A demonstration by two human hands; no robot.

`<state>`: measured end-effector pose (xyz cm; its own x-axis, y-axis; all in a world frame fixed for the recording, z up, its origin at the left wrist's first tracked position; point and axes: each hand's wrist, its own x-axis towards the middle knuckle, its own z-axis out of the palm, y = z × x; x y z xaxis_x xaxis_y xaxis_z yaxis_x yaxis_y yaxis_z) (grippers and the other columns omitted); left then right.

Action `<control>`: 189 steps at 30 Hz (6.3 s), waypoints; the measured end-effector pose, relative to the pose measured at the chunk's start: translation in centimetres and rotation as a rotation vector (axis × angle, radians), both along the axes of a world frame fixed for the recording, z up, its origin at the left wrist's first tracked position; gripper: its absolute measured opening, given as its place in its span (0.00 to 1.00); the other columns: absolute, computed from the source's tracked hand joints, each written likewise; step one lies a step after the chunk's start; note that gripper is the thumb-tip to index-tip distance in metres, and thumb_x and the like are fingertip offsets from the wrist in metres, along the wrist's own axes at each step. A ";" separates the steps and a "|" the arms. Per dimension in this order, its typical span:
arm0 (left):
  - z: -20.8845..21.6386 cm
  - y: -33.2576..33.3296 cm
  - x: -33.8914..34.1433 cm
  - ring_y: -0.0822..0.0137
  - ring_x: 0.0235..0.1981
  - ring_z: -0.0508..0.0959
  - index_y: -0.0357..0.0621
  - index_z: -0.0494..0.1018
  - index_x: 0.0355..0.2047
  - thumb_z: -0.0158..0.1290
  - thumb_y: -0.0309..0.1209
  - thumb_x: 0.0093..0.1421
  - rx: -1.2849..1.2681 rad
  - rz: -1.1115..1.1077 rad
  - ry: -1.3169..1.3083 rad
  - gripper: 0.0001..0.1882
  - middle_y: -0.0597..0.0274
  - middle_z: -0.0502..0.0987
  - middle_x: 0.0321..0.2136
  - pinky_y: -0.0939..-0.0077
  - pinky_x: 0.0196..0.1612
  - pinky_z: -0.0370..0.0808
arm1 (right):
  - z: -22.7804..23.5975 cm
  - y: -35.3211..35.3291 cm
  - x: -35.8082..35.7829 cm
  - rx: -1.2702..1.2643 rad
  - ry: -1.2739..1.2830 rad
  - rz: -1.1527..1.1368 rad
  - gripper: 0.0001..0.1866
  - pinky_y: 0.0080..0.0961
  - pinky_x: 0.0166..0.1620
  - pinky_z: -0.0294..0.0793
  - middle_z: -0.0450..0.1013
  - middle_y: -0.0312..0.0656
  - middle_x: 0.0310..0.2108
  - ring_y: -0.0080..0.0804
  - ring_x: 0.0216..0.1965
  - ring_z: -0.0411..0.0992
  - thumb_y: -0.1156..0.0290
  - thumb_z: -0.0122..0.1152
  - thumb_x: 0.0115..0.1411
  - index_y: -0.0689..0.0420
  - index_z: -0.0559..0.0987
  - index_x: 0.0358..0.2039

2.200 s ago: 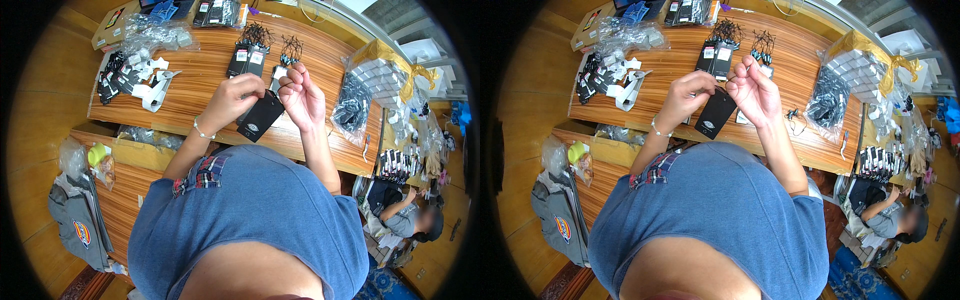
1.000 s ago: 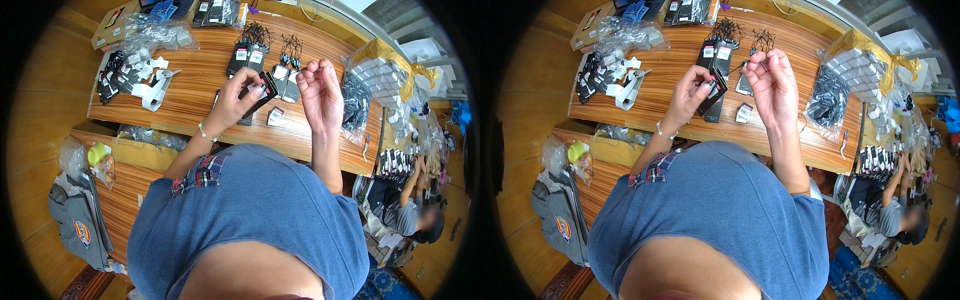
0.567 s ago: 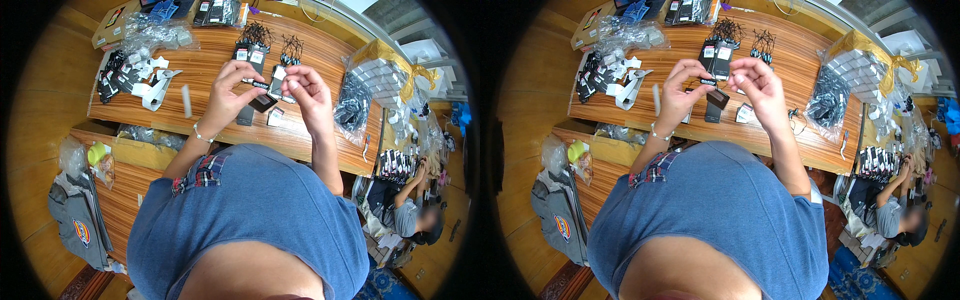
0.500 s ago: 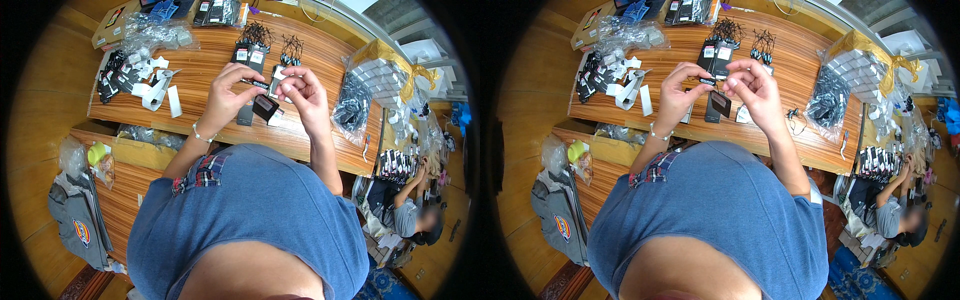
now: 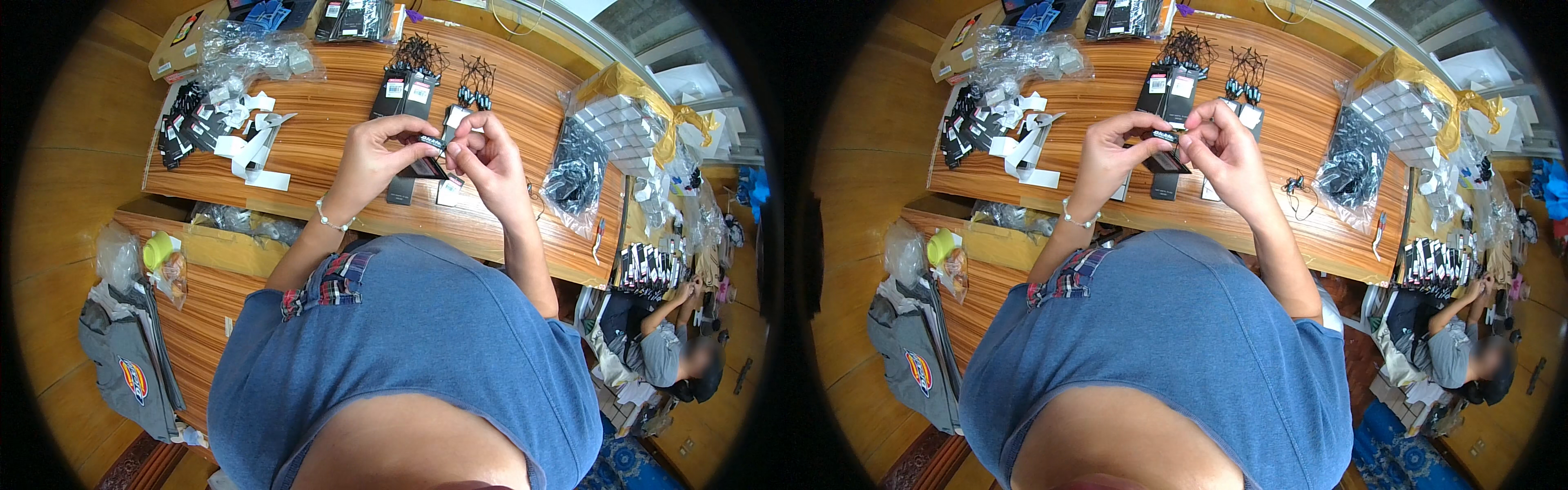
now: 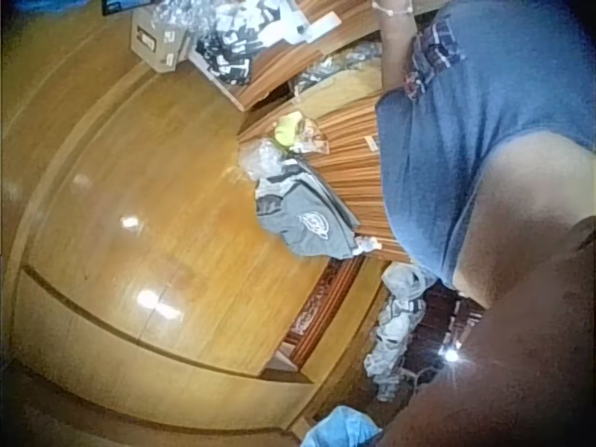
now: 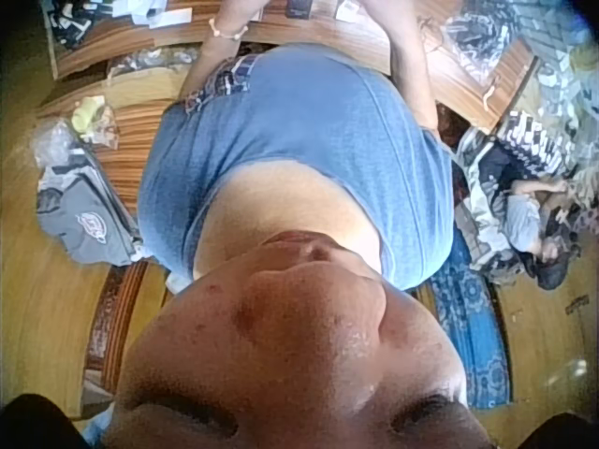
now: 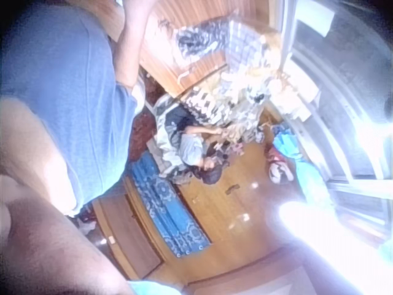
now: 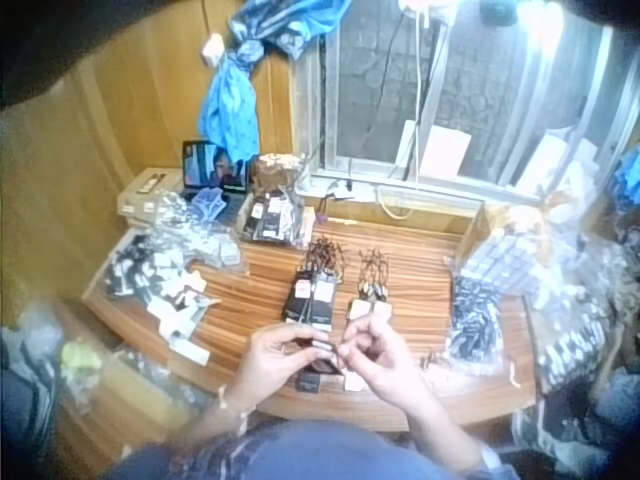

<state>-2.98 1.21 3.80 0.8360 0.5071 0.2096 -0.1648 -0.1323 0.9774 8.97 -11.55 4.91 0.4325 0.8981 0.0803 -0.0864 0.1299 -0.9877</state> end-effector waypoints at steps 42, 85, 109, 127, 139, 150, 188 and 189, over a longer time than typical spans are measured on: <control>-0.1 0.5 -0.4 0.75 0.29 0.76 0.34 0.75 0.31 0.56 0.20 0.48 -0.020 -0.096 0.069 0.08 0.61 0.78 0.27 0.84 0.34 0.74 | -1.0 -0.1 0.1 -0.011 0.053 0.059 0.10 0.12 0.27 0.63 0.68 0.35 0.22 0.17 0.25 0.66 0.79 0.53 0.56 0.57 0.61 0.34; -10.1 -2.2 4.8 0.73 0.39 0.71 0.39 0.65 0.40 0.45 0.22 0.58 -0.020 -0.191 0.056 0.10 0.63 0.72 0.34 0.80 0.40 0.67 | -6.3 -3.0 7.2 -0.030 0.304 -0.365 0.15 0.18 0.30 0.67 0.69 0.36 0.28 0.19 0.24 0.64 0.61 0.40 0.63 0.57 0.71 0.30; -16.8 -1.8 16.0 0.47 0.49 0.62 0.36 0.61 0.48 0.48 0.21 0.51 0.556 0.342 0.399 0.22 0.47 0.63 0.45 0.62 0.53 0.60 | -12.0 9.4 26.2 -0.290 0.088 -0.144 0.15 0.15 0.25 0.64 0.71 0.33 0.23 0.18 0.20 0.66 0.61 0.38 0.64 0.54 0.71 0.27; -18.8 -5.3 13.0 0.36 0.54 0.53 0.46 0.61 0.54 0.48 0.25 0.53 0.732 0.187 0.534 0.25 0.35 0.44 0.56 0.52 0.56 0.55 | -16.1 14.3 28.3 -0.433 0.152 -0.019 0.16 0.16 0.25 0.66 0.70 0.33 0.22 0.19 0.21 0.67 0.61 0.38 0.64 0.55 0.72 0.27; -17.8 -5.4 12.4 0.34 0.56 0.50 0.40 0.57 0.55 0.49 0.28 0.53 0.677 0.094 0.580 0.28 0.33 0.42 0.57 0.51 0.57 0.54 | -15.6 14.2 28.2 -0.431 0.137 -0.039 0.15 0.17 0.27 0.68 0.70 0.34 0.22 0.20 0.22 0.67 0.61 0.38 0.64 0.56 0.72 0.29; -18.9 -6.0 12.4 0.32 0.58 0.44 0.38 0.56 0.56 0.52 0.29 0.51 0.624 0.117 0.592 0.31 0.32 0.35 0.58 0.49 0.57 0.52 | -17.1 14.6 28.9 -0.467 0.134 -0.017 0.16 0.18 0.25 0.67 0.70 0.34 0.22 0.21 0.21 0.67 0.60 0.38 0.63 0.56 0.72 0.28; -17.3 17.1 -18.1 0.56 0.29 0.68 0.39 0.66 0.26 0.63 0.21 0.34 0.545 0.129 0.927 0.19 0.58 0.68 0.23 0.68 0.34 0.65 | -14.9 -5.0 8.8 -0.352 0.430 -0.315 0.12 0.17 0.33 0.71 0.72 0.38 0.31 0.21 0.29 0.70 0.66 0.46 0.61 0.58 0.72 0.40; -17.4 17.4 -17.9 0.56 0.29 0.68 0.39 0.65 0.25 0.63 0.21 0.34 0.573 0.124 0.894 0.19 0.58 0.68 0.23 0.68 0.34 0.65 | -15.0 -5.1 8.2 -0.356 0.444 -0.323 0.11 0.17 0.32 0.71 0.72 0.38 0.30 0.21 0.29 0.70 0.66 0.46 0.61 0.58 0.72 0.40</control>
<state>-20.93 18.63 -13.58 0.7537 0.6194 -0.2199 0.6269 -0.5770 0.5235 17.15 -16.69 -10.06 0.6082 0.6563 -0.4465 -0.5074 -0.1111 -0.8545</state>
